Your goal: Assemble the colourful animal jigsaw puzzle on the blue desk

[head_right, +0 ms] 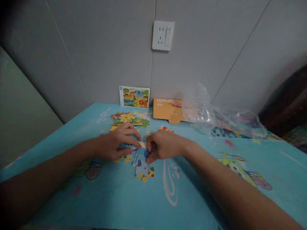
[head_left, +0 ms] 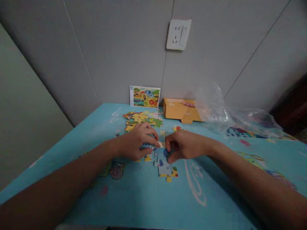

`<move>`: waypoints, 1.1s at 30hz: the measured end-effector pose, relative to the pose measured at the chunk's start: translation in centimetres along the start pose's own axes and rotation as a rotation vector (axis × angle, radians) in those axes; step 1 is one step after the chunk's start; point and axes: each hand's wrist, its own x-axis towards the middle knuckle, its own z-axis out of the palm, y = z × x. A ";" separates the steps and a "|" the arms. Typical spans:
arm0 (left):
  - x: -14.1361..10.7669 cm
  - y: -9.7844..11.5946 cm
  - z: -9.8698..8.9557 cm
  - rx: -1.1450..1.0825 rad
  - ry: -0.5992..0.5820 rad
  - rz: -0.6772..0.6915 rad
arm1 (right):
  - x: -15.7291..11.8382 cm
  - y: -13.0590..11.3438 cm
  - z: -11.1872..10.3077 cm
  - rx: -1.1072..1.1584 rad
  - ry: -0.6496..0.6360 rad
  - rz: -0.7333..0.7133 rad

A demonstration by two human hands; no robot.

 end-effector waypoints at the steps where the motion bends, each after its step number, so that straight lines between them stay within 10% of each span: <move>1: -0.1 0.2 0.1 -0.005 -0.012 0.015 | -0.1 -0.1 0.0 0.000 -0.005 -0.007; 15: -0.5 0.6 0.3 -0.055 -0.058 0.021 | 0.0 -1.5 1.3 0.024 -0.036 -0.066; 23: -0.4 -0.6 -0.3 0.139 0.136 -0.042 | -0.1 -1.5 1.2 0.031 -0.060 -0.072; 33: -0.6 -0.6 -0.2 0.153 0.021 -0.101 | 0.3 -0.8 1.1 0.005 -0.042 -0.049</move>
